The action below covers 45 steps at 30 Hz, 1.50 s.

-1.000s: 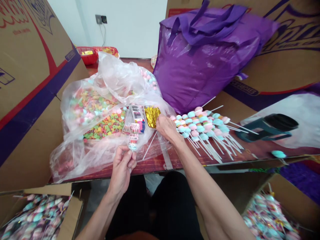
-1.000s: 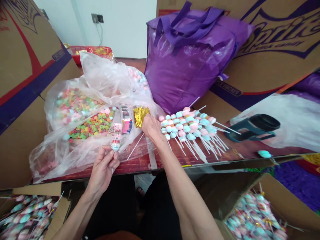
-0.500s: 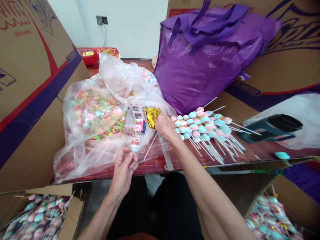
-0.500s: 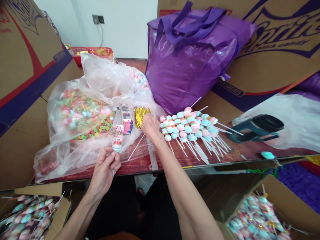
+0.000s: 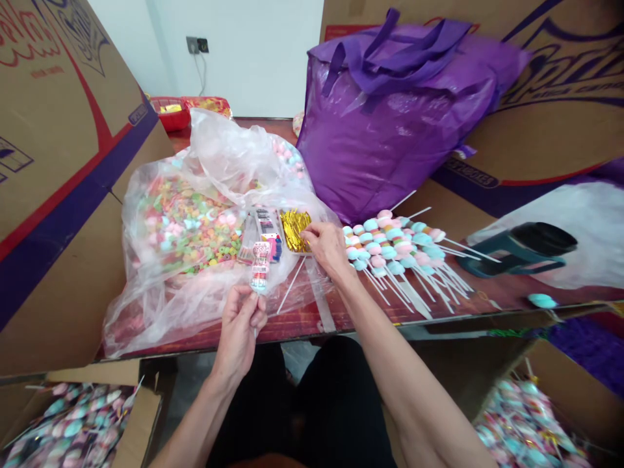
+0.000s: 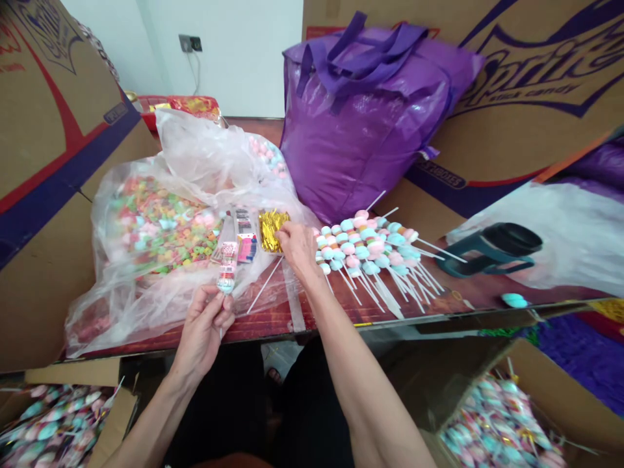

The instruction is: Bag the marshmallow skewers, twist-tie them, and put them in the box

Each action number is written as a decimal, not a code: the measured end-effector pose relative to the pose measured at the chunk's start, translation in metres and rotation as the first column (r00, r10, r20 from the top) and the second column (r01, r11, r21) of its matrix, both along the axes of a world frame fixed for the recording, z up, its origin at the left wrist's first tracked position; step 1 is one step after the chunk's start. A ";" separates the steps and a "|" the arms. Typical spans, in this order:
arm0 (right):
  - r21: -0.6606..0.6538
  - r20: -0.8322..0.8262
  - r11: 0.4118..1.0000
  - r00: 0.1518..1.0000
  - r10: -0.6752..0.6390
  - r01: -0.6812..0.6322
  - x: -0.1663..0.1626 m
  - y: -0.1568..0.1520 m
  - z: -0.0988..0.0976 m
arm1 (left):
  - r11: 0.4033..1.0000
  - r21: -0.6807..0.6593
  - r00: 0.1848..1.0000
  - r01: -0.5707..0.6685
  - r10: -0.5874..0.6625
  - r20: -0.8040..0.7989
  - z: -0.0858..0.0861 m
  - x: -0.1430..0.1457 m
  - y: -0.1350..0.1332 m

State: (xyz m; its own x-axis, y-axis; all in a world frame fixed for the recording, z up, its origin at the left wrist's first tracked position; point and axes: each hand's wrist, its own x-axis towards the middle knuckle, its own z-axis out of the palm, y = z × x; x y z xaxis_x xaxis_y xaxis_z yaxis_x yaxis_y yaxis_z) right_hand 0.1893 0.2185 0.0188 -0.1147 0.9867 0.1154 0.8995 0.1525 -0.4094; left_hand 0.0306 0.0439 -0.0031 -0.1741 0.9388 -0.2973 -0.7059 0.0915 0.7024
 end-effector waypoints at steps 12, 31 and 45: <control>-0.033 0.105 0.997 0.993 -0.063 0.067 0.001 -0.007 0.010 | 1.000 0.005 1.000 0.000 0.000 -0.007 0.000 0.005 0.002; -0.030 -0.775 0.992 0.630 0.053 -0.121 -0.005 -0.097 0.009 | 0.999 0.028 0.997 0.027 -0.025 -0.072 -0.003 0.009 0.006; -0.142 -0.949 0.990 0.282 -0.141 0.014 -0.033 -0.168 -0.031 | 0.991 0.115 0.977 0.064 -0.039 -0.209 -0.007 0.023 -0.005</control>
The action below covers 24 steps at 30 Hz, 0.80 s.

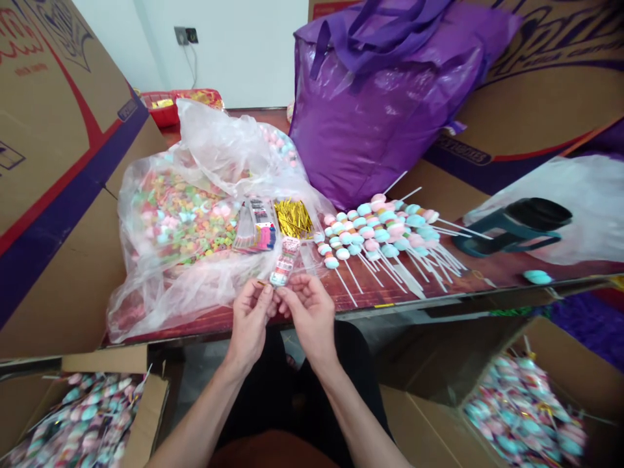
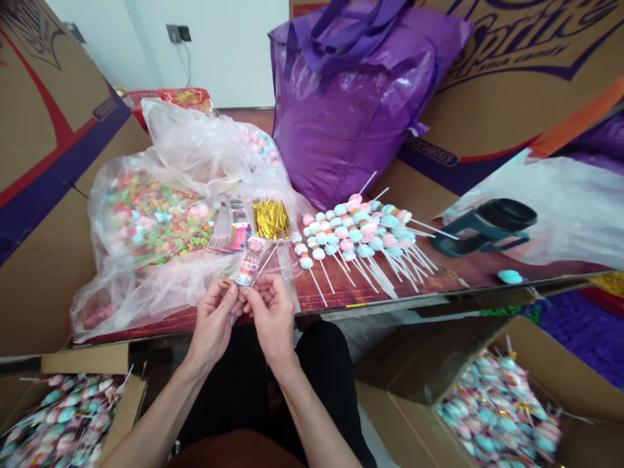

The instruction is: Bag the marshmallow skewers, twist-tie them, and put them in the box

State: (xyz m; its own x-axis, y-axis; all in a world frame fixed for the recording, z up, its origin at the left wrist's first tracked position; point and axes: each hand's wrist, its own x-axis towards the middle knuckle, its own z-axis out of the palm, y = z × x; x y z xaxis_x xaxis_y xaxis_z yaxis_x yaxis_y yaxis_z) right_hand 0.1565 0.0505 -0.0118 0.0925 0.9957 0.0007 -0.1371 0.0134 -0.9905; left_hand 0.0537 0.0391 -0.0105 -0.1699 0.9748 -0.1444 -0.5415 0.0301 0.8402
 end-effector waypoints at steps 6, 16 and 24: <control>0.017 0.119 0.999 0.992 0.047 -0.049 0.016 -0.009 0.003 | 1.000 -0.013 0.999 0.004 -0.005 -0.034 -0.001 0.001 0.002; 0.030 0.050 0.985 0.985 0.167 -0.169 0.019 -0.013 -0.004 | 0.966 -0.126 0.962 0.226 -0.201 0.183 0.009 0.005 -0.004; 0.119 0.260 0.915 0.901 0.347 -0.387 0.043 -0.015 0.013 | 0.805 -0.220 0.807 0.551 -0.446 0.388 0.027 0.001 -0.011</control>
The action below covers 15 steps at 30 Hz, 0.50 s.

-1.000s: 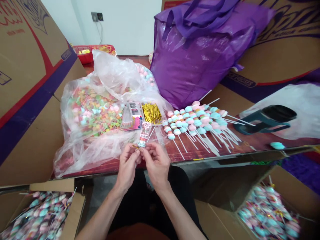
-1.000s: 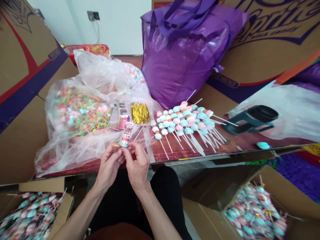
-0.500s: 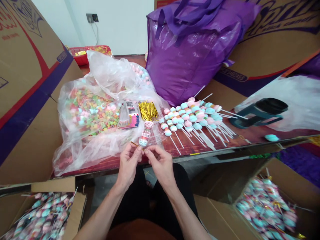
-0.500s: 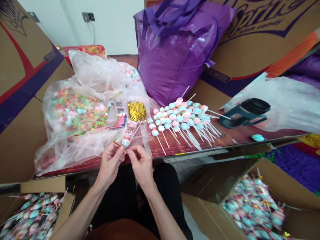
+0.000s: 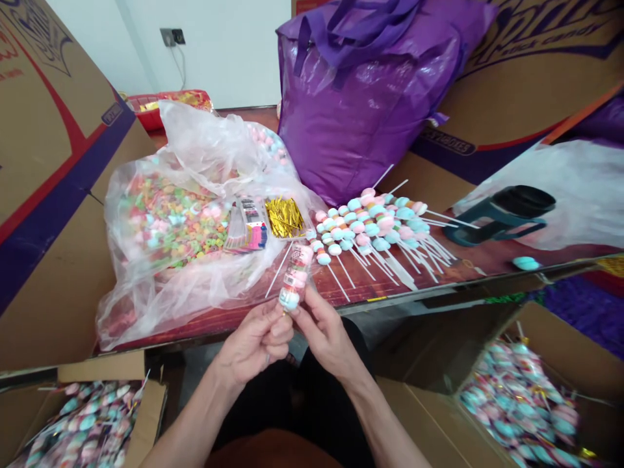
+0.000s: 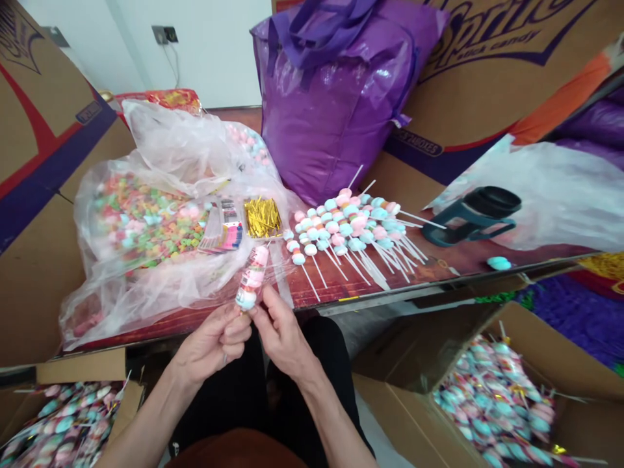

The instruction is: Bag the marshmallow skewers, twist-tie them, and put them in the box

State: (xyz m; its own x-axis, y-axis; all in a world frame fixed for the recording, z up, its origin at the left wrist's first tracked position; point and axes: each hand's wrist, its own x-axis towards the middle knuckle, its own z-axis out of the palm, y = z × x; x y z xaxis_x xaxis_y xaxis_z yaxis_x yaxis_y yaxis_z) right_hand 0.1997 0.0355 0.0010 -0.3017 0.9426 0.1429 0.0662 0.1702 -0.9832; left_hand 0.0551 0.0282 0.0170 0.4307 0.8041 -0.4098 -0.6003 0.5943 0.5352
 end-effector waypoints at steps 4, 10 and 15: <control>0.158 0.260 0.970 0.939 -0.224 0.187 -0.004 -0.001 -0.003 | 0.928 0.322 0.880 -0.187 0.304 -0.366 -0.015 0.014 -0.005; -0.047 0.252 0.992 0.963 -0.100 0.116 0.001 -0.006 0.002 | 0.946 0.257 0.868 -0.196 0.289 -0.403 -0.026 0.010 -0.006; 0.366 0.199 0.913 0.943 -0.267 0.181 0.003 -0.006 0.000 | 0.971 -0.056 0.966 -0.234 0.225 -0.127 -0.013 0.004 0.011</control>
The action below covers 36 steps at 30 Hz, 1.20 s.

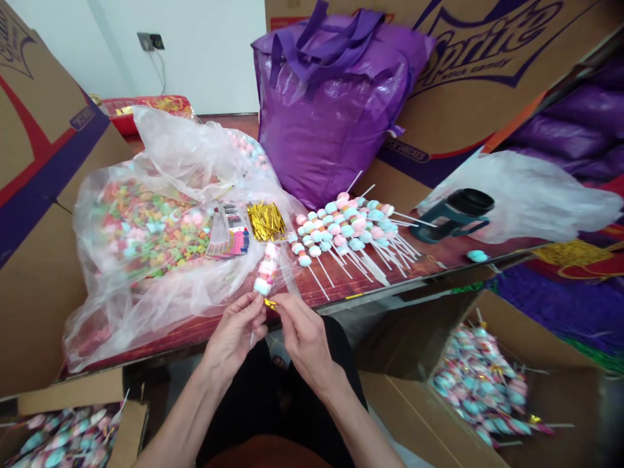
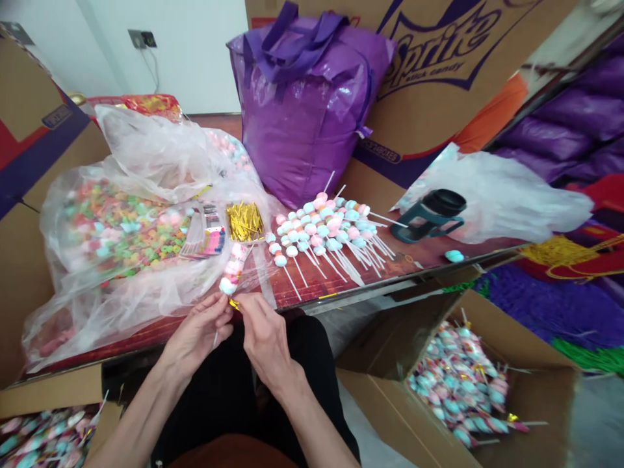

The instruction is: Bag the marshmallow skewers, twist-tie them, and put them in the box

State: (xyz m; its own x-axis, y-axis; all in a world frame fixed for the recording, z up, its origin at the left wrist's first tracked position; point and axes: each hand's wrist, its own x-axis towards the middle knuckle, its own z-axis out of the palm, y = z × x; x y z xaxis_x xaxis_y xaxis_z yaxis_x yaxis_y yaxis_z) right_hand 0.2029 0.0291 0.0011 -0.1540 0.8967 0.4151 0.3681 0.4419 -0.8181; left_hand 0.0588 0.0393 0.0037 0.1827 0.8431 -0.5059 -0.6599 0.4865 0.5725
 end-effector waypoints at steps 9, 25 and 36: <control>0.453 0.268 0.891 0.951 -0.152 0.015 0.005 0.006 0.003 | 0.992 -0.128 0.993 -0.015 0.029 0.114 0.009 0.010 -0.008; -0.037 -0.198 0.935 0.914 -0.353 0.353 0.025 -0.036 0.034 | 0.930 0.207 0.843 0.304 -0.161 -0.513 0.012 0.028 -0.015; -0.576 -0.290 0.643 0.609 -0.738 0.506 0.110 -0.110 -0.038 | 0.732 0.435 0.762 0.524 -0.175 -0.623 0.013 0.100 -0.019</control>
